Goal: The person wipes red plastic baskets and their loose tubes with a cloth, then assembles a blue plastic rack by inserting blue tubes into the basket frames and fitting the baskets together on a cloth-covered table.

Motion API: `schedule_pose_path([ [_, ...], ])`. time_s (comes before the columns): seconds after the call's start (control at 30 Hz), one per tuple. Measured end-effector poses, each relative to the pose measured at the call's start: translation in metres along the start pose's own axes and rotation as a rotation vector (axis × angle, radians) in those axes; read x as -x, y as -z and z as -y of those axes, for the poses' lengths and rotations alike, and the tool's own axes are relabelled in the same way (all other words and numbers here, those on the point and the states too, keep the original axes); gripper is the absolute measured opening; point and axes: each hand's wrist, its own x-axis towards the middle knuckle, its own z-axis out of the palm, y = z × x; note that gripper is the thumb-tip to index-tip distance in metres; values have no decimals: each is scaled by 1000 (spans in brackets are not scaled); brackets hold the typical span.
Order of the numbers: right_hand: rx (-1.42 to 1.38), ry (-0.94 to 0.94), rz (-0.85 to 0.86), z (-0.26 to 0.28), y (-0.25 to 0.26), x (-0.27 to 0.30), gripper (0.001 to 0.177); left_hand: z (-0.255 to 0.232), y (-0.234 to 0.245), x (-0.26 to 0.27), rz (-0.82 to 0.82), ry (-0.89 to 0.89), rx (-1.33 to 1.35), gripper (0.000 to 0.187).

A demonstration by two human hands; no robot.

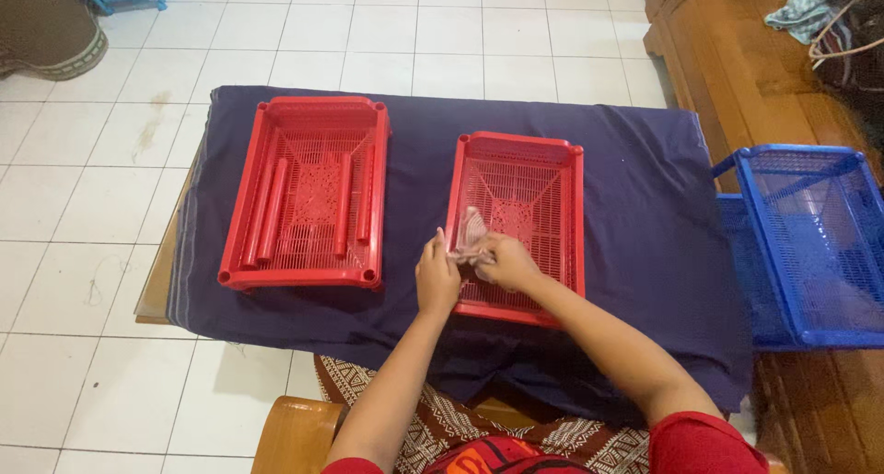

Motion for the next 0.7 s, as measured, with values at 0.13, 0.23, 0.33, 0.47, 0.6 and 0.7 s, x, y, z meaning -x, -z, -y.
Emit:
schedule_pose_path([
  [0.13, -8, 186, -235, 26, 0, -8, 35, 6, -1, 1, 49, 24, -25, 38],
  [0.23, 61, 451, -227, 36, -8, -29, 30, 8, -5, -2, 91, 49, -55, 31],
  [0.33, 251, 375, -135, 32, -11, -56, 32, 9, -8, -2, 98, 134, -47, 36],
  [0.47, 328, 352, -269, 4, -1, -113, 27, 11, -10, 1, 33, 47, -22, 48],
  [0.6, 384, 114, -312, -23, 2, -166, 25, 11, -10, -2, 25, 50, -9, 50],
  [0.7, 372, 148, -401, -30, -9, -181, 24, 9, -6, 0, 50, 66, -6, 51],
])
